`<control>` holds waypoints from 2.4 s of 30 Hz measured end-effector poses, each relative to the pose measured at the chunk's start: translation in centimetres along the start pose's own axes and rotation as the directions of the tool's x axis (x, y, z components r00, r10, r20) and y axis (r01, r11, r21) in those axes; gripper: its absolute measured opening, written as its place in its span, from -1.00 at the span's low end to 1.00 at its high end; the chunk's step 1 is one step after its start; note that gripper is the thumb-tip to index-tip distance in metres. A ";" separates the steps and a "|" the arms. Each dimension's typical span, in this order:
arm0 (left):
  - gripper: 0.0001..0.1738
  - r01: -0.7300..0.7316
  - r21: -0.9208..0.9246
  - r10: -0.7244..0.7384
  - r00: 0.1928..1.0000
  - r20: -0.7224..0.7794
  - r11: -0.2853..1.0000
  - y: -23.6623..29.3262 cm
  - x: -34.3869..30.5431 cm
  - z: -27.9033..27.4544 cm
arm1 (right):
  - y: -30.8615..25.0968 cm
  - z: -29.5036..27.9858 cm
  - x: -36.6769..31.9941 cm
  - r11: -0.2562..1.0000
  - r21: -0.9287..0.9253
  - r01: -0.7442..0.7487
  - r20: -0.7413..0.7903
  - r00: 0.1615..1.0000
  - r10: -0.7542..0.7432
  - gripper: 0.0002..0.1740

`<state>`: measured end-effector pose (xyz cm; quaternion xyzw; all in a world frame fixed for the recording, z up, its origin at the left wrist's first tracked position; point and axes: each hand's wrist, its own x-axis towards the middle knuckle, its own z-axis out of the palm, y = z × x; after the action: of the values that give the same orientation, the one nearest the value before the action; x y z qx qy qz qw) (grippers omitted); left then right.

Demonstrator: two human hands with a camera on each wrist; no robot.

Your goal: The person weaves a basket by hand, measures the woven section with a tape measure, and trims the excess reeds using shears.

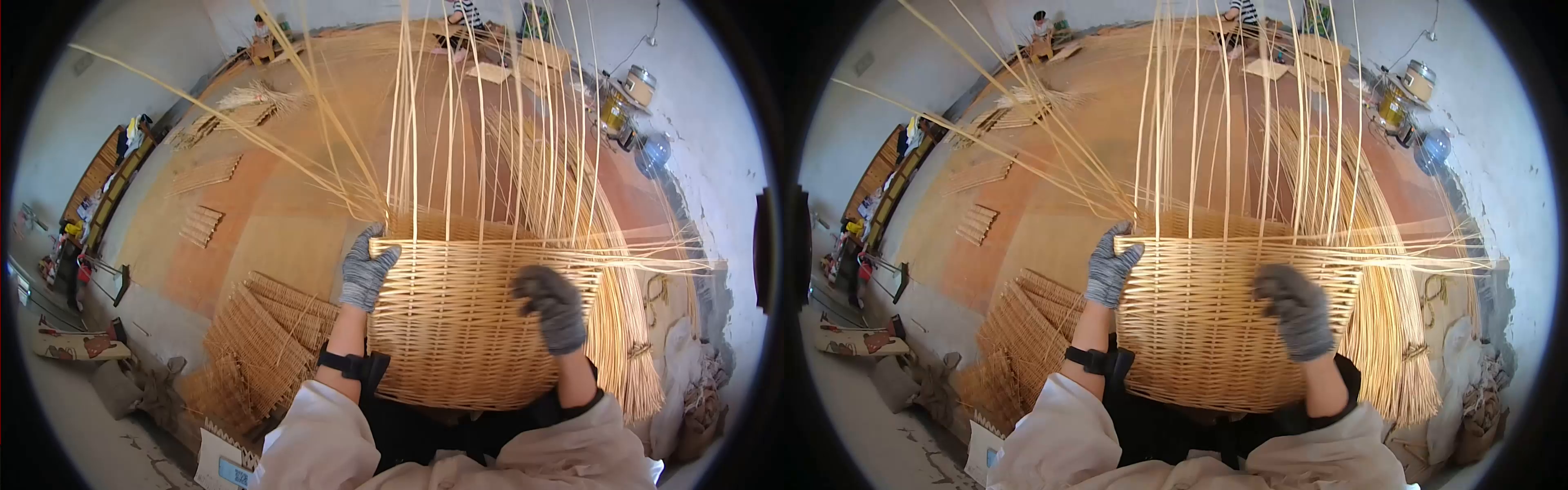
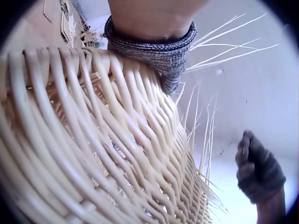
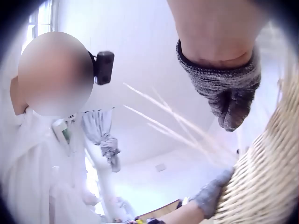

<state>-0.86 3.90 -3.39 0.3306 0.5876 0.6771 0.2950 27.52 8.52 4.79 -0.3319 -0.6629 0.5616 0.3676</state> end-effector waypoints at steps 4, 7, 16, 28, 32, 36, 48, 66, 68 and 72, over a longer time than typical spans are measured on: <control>-0.36 -0.115 0.174 0.121 0.992 -0.024 0.978 -1.1 0.7 -0.1 | -0.8 8.4 6.0 0.530 -0.376 0.760 0.463 0.650 -0.603 -0.68; -0.30 -0.127 0.226 0.135 0.991 -0.016 0.966 -1.1 1.1 -0.3 | 0.1 14.0 11.7 0.259 -0.573 0.778 0.540 0.596 -0.594 -0.72; -0.35 -0.126 0.035 0.122 0.987 0.106 0.991 -1.3 1.3 -0.6 | -0.6 16.0 16.4 0.416 -0.768 0.486 0.470 0.870 -0.150 -0.70; -0.72 -0.085 0.257 0.062 0.994 0.094 0.963 -2.9 2.0 -1.4 | 0.1 17.8 12.5 0.101 -0.648 0.755 0.726 0.653 -0.215 -0.73; -0.70 0.237 -0.531 0.094 0.848 0.522 0.813 -2.5 2.1 -1.7 | 0.5 18.0 9.2 0.223 -0.770 0.598 0.569 0.801 -0.186 -0.72; -0.64 -0.283 0.498 0.453 0.852 -0.262 0.820 -1.9 -5.0 0.7 | 2.8 7.3 -1.4 0.755 -0.494 0.431 0.253 0.902 -0.349 -0.56; -0.35 -0.661 0.687 0.473 0.730 0.493 0.303 0.8 -11.6 26.4 | 18.1 -6.8 -8.7 0.931 -0.290 -0.220 -0.422 0.903 0.082 -0.17; -0.42 -0.596 0.797 0.607 0.670 0.426 0.098 3.5 -12.2 22.6 | 8.1 -8.7 -6.6 0.993 0.118 -0.027 -0.297 0.953 0.062 -0.53; -0.42 -0.624 0.777 0.621 0.643 0.448 0.085 3.6 -12.6 23.3 | 7.7 -10.1 -2.6 0.760 0.647 0.058 -0.281 0.945 0.166 -0.61; -0.39 -0.619 0.781 0.624 0.641 0.447 0.077 2.7 -14.0 24.5 | 7.4 -11.4 0.0 0.565 0.817 -0.113 -0.095 0.941 0.326 -0.72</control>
<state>27.07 7.19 0.13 0.6466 0.6515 0.3104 -0.2471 37.50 15.35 -1.35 -0.2752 -0.2439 0.7968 0.4794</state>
